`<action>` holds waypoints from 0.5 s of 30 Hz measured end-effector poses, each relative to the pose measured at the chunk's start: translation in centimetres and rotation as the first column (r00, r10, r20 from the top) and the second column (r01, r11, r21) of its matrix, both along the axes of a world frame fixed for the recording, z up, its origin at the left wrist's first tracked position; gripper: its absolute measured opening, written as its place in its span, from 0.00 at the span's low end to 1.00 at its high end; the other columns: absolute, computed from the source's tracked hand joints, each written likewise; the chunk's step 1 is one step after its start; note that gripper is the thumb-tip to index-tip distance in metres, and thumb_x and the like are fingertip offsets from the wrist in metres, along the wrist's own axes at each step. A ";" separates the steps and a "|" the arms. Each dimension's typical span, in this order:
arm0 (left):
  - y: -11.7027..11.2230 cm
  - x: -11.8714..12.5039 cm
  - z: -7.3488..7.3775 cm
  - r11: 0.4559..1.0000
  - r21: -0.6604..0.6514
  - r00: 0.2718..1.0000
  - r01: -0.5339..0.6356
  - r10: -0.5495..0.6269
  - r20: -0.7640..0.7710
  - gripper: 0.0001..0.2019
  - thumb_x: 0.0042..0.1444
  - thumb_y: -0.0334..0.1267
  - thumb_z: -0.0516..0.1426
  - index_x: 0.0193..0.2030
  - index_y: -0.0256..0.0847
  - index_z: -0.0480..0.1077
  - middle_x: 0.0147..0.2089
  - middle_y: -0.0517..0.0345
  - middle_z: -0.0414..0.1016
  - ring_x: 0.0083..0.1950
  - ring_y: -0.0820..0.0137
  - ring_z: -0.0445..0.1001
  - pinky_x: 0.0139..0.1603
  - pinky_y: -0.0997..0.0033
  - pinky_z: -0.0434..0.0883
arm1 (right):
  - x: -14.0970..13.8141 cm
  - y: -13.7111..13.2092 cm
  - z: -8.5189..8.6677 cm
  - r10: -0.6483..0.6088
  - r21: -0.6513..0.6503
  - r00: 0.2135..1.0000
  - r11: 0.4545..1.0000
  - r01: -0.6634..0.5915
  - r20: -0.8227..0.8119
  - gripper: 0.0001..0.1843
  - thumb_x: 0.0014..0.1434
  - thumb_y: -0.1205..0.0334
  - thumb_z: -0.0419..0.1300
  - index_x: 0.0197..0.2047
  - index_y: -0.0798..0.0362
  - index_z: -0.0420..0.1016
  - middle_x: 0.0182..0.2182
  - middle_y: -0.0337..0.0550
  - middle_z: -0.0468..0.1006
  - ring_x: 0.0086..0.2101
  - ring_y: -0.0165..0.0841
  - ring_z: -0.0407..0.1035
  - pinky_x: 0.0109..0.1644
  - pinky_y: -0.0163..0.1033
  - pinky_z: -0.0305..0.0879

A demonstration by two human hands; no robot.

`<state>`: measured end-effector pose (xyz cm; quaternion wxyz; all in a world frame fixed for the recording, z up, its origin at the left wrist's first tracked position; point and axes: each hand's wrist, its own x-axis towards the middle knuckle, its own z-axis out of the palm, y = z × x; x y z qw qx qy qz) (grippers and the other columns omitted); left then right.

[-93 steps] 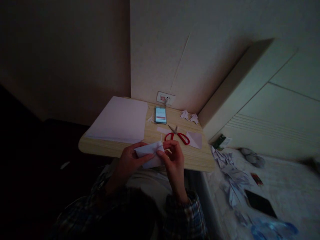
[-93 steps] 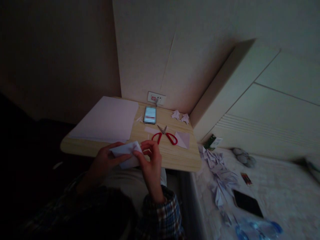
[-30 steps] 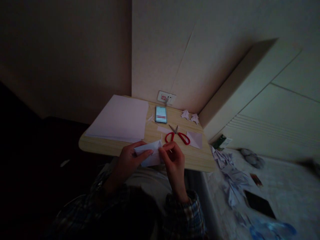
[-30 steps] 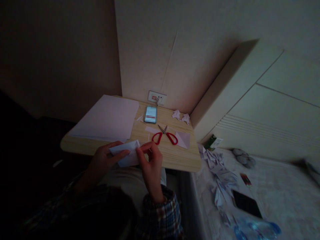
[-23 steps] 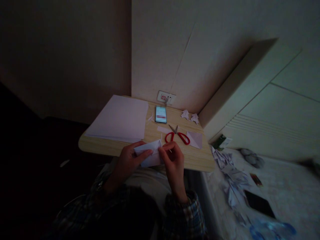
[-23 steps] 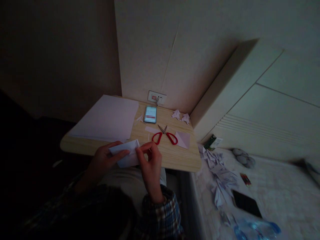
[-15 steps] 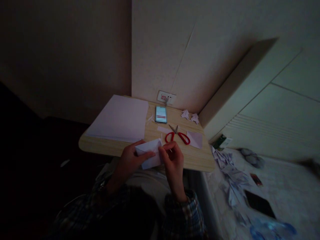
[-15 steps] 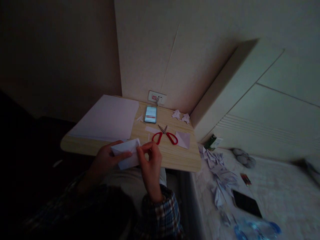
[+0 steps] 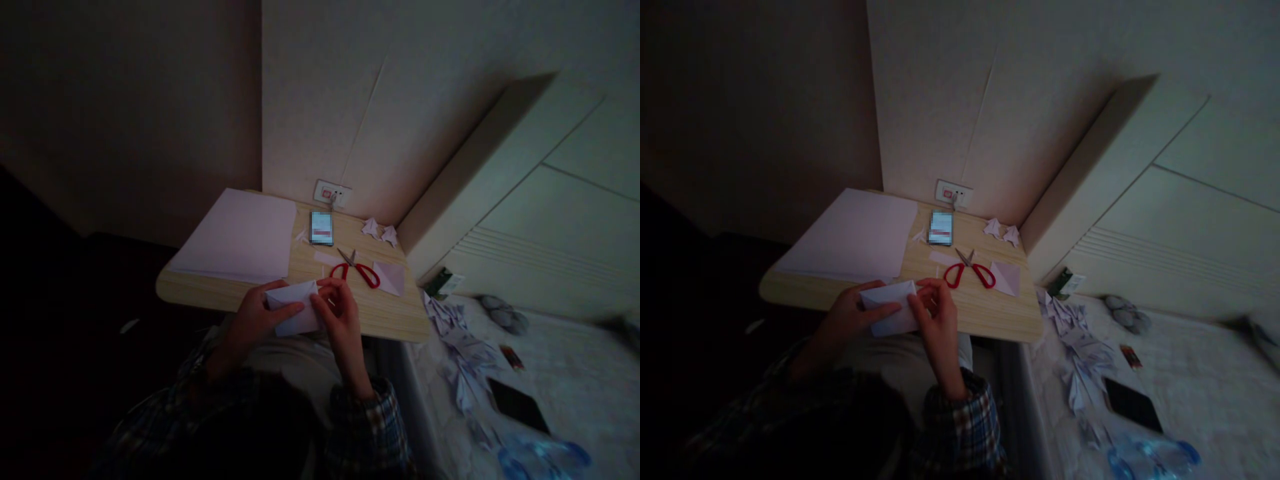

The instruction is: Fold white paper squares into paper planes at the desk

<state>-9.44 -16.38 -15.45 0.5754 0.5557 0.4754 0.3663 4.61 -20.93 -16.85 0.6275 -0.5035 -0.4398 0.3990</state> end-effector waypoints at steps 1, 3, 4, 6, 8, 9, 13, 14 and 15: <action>0.1 -0.1 -0.1 1.000 -0.012 1.000 0.009 -0.008 0.001 0.16 0.34 0.44 0.65 0.27 0.37 0.69 0.21 0.66 0.68 0.23 0.74 0.66 0.22 0.77 0.62 | 0.1 0.0 0.0 0.023 -0.030 1.000 0.999 -0.023 -0.001 0.10 0.52 0.58 0.63 0.36 0.51 0.69 0.27 0.35 0.70 0.29 0.28 0.66 0.31 0.33 0.62; 0.3 -0.3 -0.3 0.999 -0.026 0.999 0.042 -0.041 0.010 0.16 0.34 0.44 0.65 0.27 0.37 0.68 0.21 0.66 0.68 0.23 0.74 0.66 0.22 0.77 0.62 | 0.1 0.0 0.0 0.049 -0.080 0.999 0.996 -0.048 0.015 0.09 0.52 0.57 0.63 0.31 0.52 0.69 0.25 0.35 0.70 0.27 0.28 0.64 0.29 0.32 0.60; 0.4 -0.3 -0.4 0.998 -0.026 0.999 0.052 -0.052 0.015 0.16 0.34 0.44 0.65 0.27 0.37 0.68 0.21 0.66 0.68 0.23 0.74 0.66 0.22 0.77 0.62 | 0.1 0.0 0.0 0.050 -0.092 0.998 0.995 -0.048 0.027 0.10 0.51 0.57 0.63 0.28 0.53 0.68 0.23 0.34 0.69 0.26 0.27 0.63 0.28 0.32 0.58; 0.4 -0.3 -0.4 0.999 -0.015 0.999 0.044 -0.044 0.013 0.16 0.34 0.44 0.65 0.26 0.37 0.68 0.21 0.66 0.67 0.22 0.75 0.65 0.22 0.78 0.62 | 0.2 -0.1 0.1 0.034 -0.090 0.998 0.995 -0.030 0.051 0.11 0.51 0.56 0.63 0.25 0.53 0.67 0.21 0.33 0.67 0.24 0.26 0.60 0.26 0.31 0.55; 0.3 -0.2 -0.3 1.000 -0.001 1.000 0.021 -0.021 -0.002 0.16 0.33 0.44 0.65 0.26 0.37 0.68 0.20 0.66 0.66 0.22 0.75 0.64 0.21 0.77 0.61 | 0.1 0.0 0.1 0.011 -0.069 0.997 0.998 -0.006 0.072 0.11 0.51 0.57 0.62 0.25 0.52 0.67 0.21 0.33 0.67 0.23 0.26 0.59 0.25 0.31 0.54; 0.2 -0.2 -0.2 1.000 0.007 1.000 0.007 -0.007 -0.012 0.16 0.33 0.44 0.65 0.26 0.37 0.69 0.20 0.66 0.67 0.22 0.74 0.64 0.21 0.77 0.61 | 0.1 0.0 0.0 0.002 -0.059 0.997 0.998 0.003 0.080 0.11 0.51 0.57 0.62 0.25 0.52 0.67 0.20 0.33 0.67 0.24 0.27 0.59 0.25 0.32 0.54; 0.2 -0.2 -0.1 0.998 0.067 0.998 0.007 -0.002 -0.063 0.14 0.35 0.45 0.64 0.26 0.38 0.69 0.21 0.66 0.67 0.23 0.73 0.65 0.22 0.77 0.62 | 0.0 0.0 -0.1 -0.009 -0.044 0.996 0.999 0.013 0.093 0.10 0.51 0.57 0.61 0.25 0.52 0.66 0.21 0.33 0.67 0.24 0.27 0.61 0.27 0.32 0.56; 0.2 -0.2 -0.1 0.996 0.092 0.997 0.013 -0.005 -0.078 0.14 0.35 0.45 0.63 0.26 0.38 0.69 0.21 0.66 0.67 0.23 0.73 0.65 0.22 0.77 0.62 | -0.1 0.0 0.0 -0.002 -0.046 0.995 0.999 0.006 0.095 0.10 0.51 0.57 0.61 0.26 0.52 0.66 0.22 0.33 0.67 0.24 0.27 0.61 0.27 0.32 0.56; 0.2 -0.2 -0.1 0.993 0.119 0.996 0.021 -0.010 -0.092 0.13 0.36 0.45 0.63 0.25 0.38 0.70 0.21 0.66 0.67 0.23 0.73 0.66 0.22 0.77 0.63 | -0.1 0.0 0.0 0.005 -0.049 0.995 0.999 0.001 0.102 0.09 0.52 0.57 0.61 0.26 0.52 0.67 0.22 0.33 0.67 0.25 0.28 0.61 0.28 0.32 0.56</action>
